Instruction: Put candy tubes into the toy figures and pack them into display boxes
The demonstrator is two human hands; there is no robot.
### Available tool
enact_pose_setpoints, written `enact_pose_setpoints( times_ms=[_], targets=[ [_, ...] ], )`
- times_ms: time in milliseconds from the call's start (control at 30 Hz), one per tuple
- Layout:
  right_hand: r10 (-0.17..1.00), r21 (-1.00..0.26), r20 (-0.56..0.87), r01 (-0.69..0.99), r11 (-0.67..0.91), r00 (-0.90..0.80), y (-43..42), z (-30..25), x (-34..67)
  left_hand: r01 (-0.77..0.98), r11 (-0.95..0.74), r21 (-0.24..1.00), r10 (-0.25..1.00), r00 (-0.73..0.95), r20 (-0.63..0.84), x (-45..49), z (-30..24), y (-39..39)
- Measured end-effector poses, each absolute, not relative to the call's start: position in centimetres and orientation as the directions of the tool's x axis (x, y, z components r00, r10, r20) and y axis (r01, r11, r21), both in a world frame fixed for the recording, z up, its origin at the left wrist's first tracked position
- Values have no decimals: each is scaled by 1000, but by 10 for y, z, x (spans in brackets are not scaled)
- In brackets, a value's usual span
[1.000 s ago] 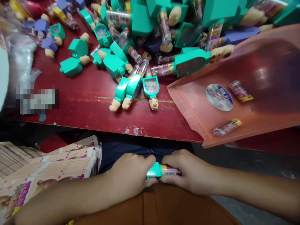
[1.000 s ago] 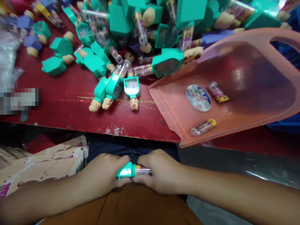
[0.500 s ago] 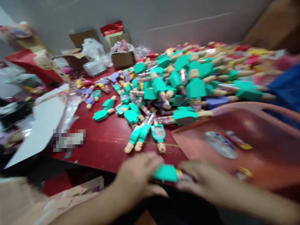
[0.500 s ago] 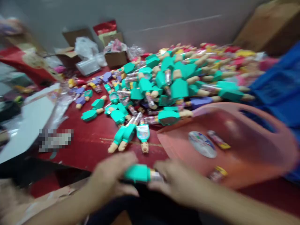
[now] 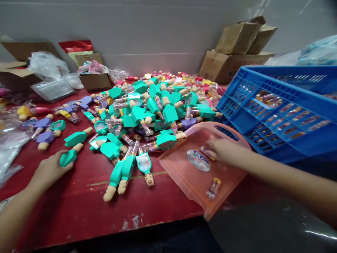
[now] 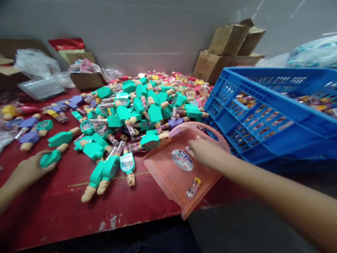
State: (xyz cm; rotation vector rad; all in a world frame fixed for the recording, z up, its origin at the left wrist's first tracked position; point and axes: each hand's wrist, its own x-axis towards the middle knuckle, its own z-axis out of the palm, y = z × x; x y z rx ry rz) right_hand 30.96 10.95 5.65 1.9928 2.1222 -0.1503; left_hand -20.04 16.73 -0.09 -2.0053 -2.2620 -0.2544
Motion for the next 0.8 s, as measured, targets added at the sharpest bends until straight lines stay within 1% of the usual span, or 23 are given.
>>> enact_pose_setpoints(
  times_ms=[67,133,167,233,267,300,333,367,400,433,467,500,533,567,633,667,700,733,767,800],
  targets=[
    [967,114,-255,993,13,17,95,32,310,979,194,67,974,-201,105,-189,17,158],
    [969,122,-241,992,-17,46,90,15,309,964,214,159,975,-221,32,-183,37,144],
    [971,114,-233,993,-25,51,90,10,307,952,228,204,970,-240,33,-184,46,135],
    [973,97,-222,994,-41,61,93,9,304,921,257,293,954,-291,79,-190,63,113],
    [974,72,-214,995,-65,79,95,12,302,900,252,355,949,-301,89,-192,69,100],
    [976,20,-195,995,-95,97,95,17,300,871,240,429,952,-297,70,-192,73,87],
    [981,-73,-162,990,-120,107,94,22,297,828,223,514,964,-266,9,-189,76,73],
    [988,-213,-117,969,-124,101,91,28,294,766,225,602,973,-211,-95,-180,77,60],
    [994,-385,-78,917,-107,83,87,33,289,694,251,675,966,-135,-221,-166,75,47],
    [997,-558,-55,826,-77,55,81,38,283,615,302,728,938,-54,-344,-148,70,35],
    [998,-704,-61,708,-57,20,74,41,276,528,350,773,886,80,-456,-127,62,26],
    [995,-816,-101,574,-68,-25,66,42,268,430,421,799,814,210,-542,-106,53,17],
    [984,-895,-159,434,-106,-86,57,43,260,292,498,817,766,293,-572,-85,43,9],
    [963,-942,-216,295,-163,-159,48,41,252,132,578,805,730,357,-583,-67,33,2],
    [922,-966,-252,29,-255,-293,32,36,236,-123,707,696,659,470,-586,-44,16,-11],
    [905,-954,-246,-81,-290,-347,25,33,229,-192,755,627,619,524,-584,-39,12,-16],
    [884,-932,-247,-154,-329,-397,19,30,224,-219,791,571,576,579,-577,-38,9,-21],
    [855,-909,-264,-182,-375,-446,15,27,220,-209,819,534,530,630,-568,-39,9,-25],
    [821,-898,-287,-158,-410,-493,12,24,217,-175,835,522,490,668,-560,-41,11,-27],
    [788,-910,-305,-81,-407,-535,9,23,214,-131,834,537,467,685,-558,-44,13,-28]
  ],
)
